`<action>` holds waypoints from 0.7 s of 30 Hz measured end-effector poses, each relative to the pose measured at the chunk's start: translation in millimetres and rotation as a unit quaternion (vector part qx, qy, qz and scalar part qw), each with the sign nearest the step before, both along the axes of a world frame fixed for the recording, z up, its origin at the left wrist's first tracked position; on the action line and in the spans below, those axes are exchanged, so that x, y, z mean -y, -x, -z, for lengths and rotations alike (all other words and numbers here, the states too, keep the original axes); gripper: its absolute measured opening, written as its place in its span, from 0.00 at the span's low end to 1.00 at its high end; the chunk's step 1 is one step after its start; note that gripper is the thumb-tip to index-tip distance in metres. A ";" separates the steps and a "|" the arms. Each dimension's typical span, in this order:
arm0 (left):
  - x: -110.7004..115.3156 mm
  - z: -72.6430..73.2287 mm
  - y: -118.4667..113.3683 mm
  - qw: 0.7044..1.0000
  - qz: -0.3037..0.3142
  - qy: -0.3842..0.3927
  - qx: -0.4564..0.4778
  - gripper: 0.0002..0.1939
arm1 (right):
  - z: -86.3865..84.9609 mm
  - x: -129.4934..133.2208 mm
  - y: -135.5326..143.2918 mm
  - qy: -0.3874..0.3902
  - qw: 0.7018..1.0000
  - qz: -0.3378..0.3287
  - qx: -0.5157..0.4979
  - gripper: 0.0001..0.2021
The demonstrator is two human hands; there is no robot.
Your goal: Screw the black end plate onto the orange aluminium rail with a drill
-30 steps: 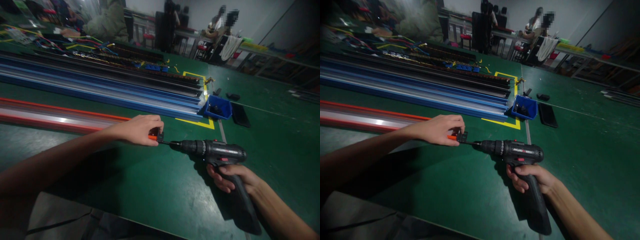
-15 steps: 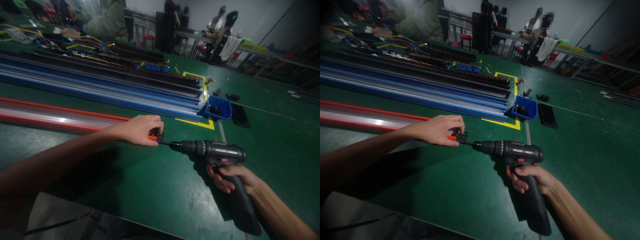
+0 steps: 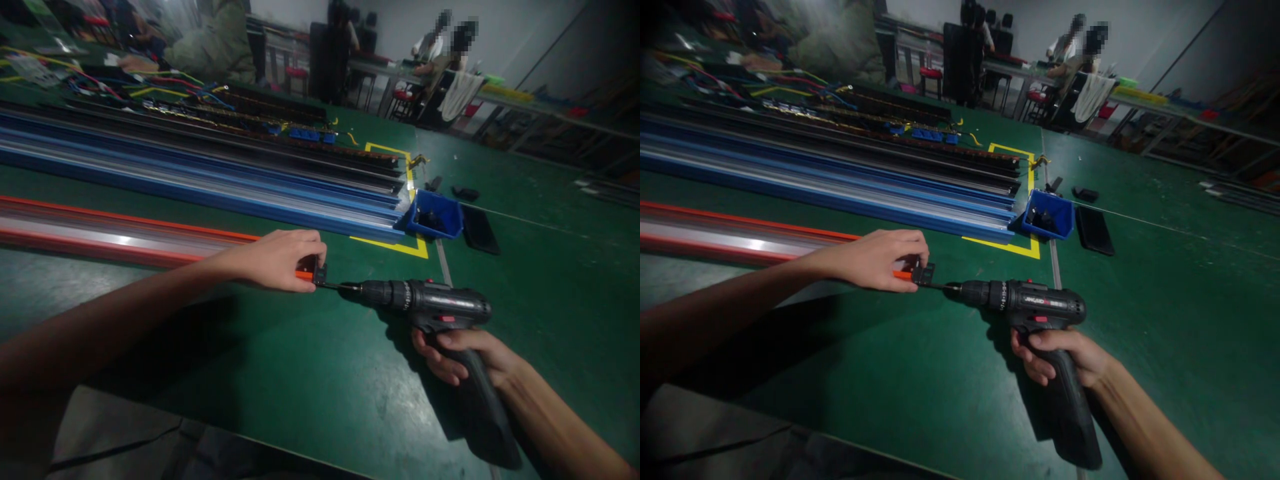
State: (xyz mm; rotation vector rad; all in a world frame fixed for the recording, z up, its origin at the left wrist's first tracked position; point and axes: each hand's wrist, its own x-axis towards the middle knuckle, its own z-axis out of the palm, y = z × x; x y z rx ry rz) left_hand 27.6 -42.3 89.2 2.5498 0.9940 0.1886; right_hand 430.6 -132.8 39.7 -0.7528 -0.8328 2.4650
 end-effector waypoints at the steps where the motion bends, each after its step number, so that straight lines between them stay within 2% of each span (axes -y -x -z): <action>1: 0.0 -0.1 0.0 1.000 0.001 0.001 0.001 0.14 | 0.2 -0.1 0.1 0.000 1.000 0.001 0.000 0.12; 21: 1.0 -0.5 0.5 1.000 0.002 0.001 0.002 0.15 | 1.0 -0.4 0.8 -0.009 1.000 -0.007 -0.001 0.12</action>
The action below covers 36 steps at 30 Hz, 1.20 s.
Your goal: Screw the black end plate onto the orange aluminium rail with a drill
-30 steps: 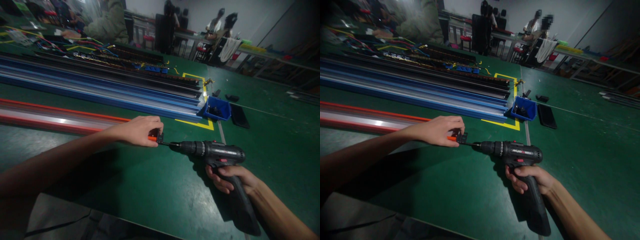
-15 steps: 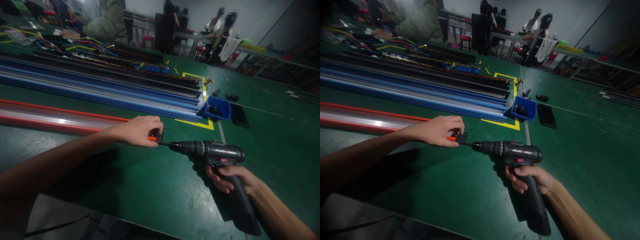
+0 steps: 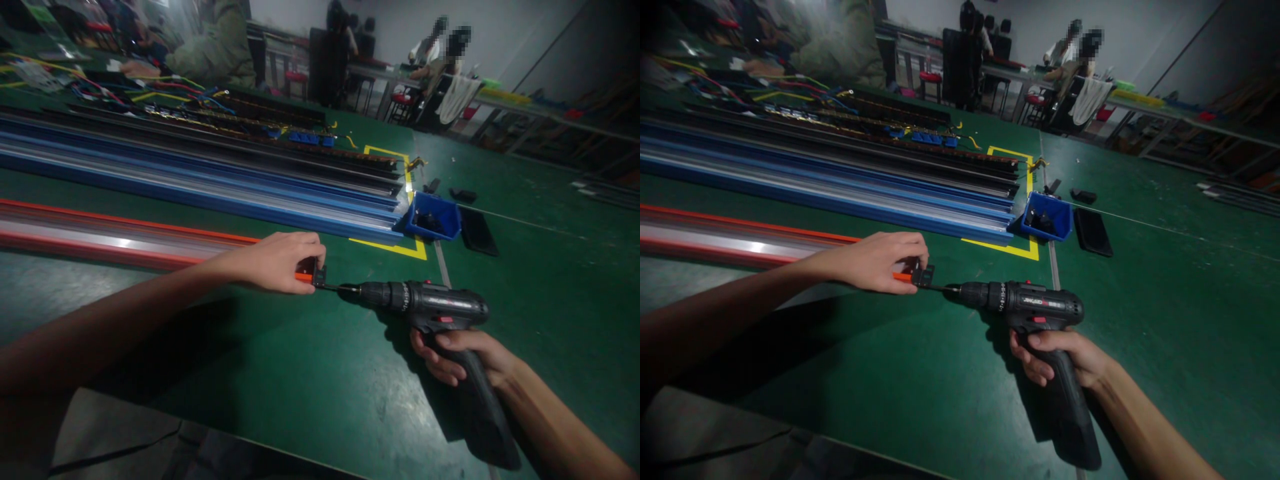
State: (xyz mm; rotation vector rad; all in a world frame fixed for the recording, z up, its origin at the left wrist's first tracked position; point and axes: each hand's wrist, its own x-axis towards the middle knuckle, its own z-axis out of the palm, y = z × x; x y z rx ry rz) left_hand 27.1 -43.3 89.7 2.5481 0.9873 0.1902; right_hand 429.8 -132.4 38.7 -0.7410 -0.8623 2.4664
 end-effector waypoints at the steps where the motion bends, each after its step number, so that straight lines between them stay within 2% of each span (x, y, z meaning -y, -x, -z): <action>1: 0.1 0.0 0.1 1.000 0.000 0.000 0.000 0.14 | -0.1 -0.2 -0.1 0.001 1.000 0.000 0.002 0.12; 36: -1.3 1.3 0.6 1.000 0.002 0.001 0.001 0.14 | 2.0 0.9 -3.7 0.011 1.000 0.009 0.008 0.11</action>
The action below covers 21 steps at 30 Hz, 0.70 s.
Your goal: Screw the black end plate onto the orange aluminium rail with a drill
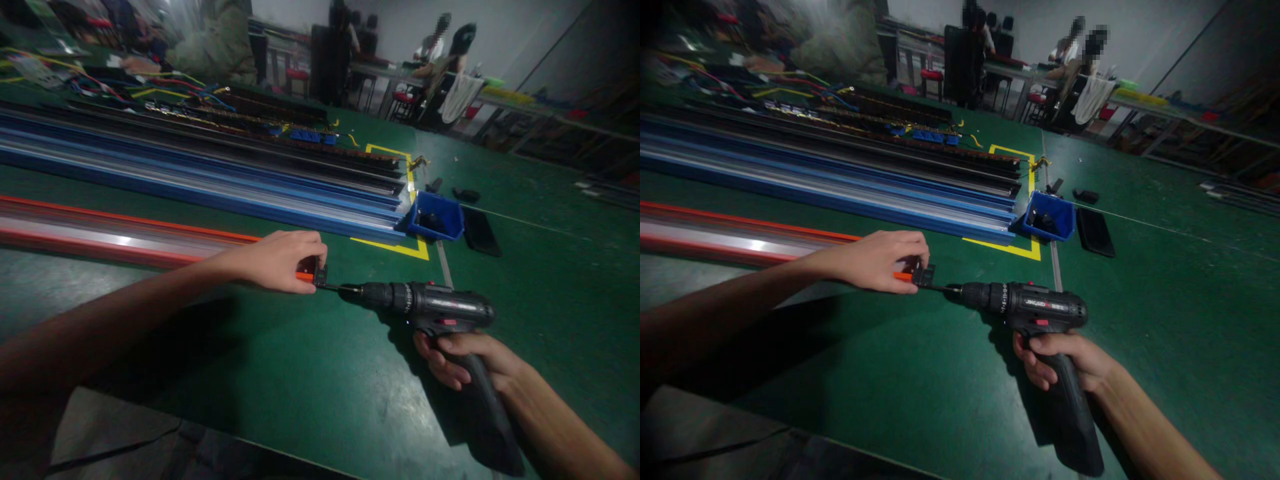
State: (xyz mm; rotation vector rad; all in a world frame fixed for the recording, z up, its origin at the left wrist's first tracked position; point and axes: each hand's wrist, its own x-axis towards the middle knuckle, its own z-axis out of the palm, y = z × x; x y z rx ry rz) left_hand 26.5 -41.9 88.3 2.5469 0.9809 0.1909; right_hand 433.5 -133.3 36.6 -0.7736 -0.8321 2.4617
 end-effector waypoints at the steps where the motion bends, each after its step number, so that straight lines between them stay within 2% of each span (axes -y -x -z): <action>1: 0.1 0.0 -0.1 1.000 0.000 -0.001 0.000 0.14 | -0.1 0.0 0.3 0.001 1.000 0.000 -0.003 0.11; 21: 1.2 -2.1 -1.0 1.000 -0.003 0.002 -0.001 0.14 | -4.6 -0.7 5.7 -0.011 1.000 -0.005 -0.006 0.11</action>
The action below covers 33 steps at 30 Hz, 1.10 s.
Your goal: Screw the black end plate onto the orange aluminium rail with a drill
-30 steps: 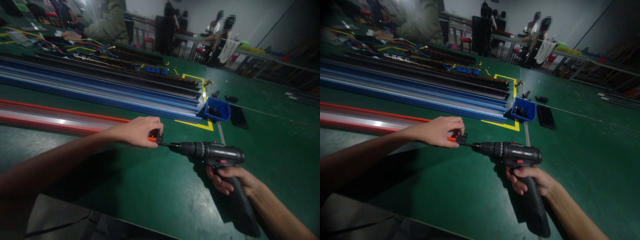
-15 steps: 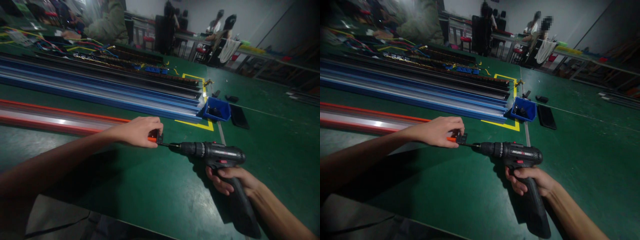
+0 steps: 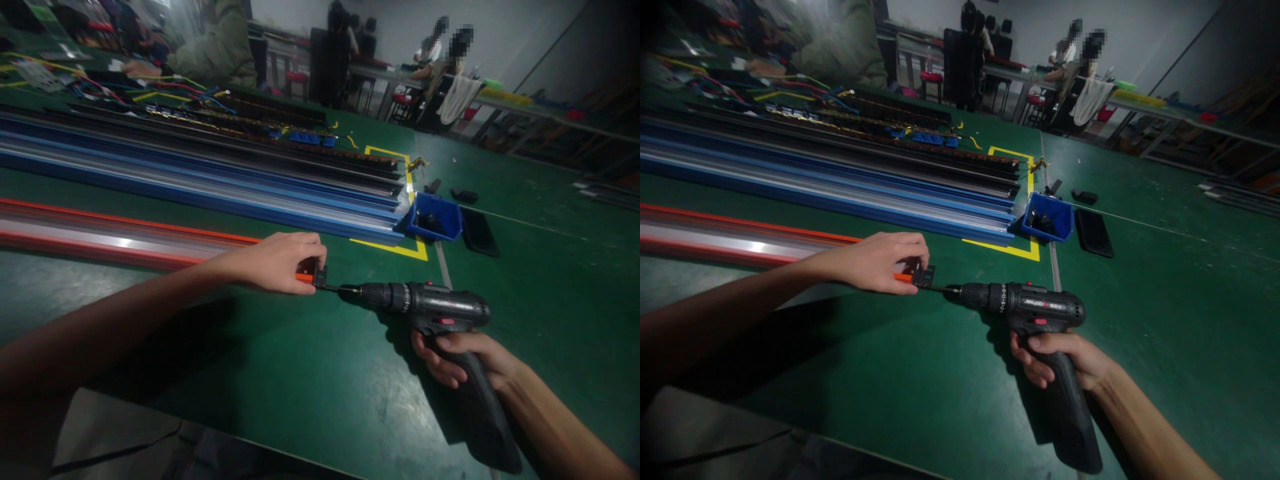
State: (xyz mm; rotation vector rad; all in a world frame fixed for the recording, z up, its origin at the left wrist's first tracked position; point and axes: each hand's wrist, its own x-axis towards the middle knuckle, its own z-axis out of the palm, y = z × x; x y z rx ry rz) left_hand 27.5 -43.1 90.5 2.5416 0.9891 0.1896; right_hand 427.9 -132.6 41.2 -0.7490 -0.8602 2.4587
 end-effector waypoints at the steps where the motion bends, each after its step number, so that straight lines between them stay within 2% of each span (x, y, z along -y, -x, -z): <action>1: 0.0 0.0 -0.1 1.000 0.000 0.000 -0.001 0.14 | 0.1 -0.1 -0.1 -0.001 1.000 0.000 0.001 0.11; 33: -1.1 0.7 0.5 1.000 0.000 -0.002 -0.011 0.15 | 2.1 0.7 -2.5 0.009 1.000 0.006 0.008 0.13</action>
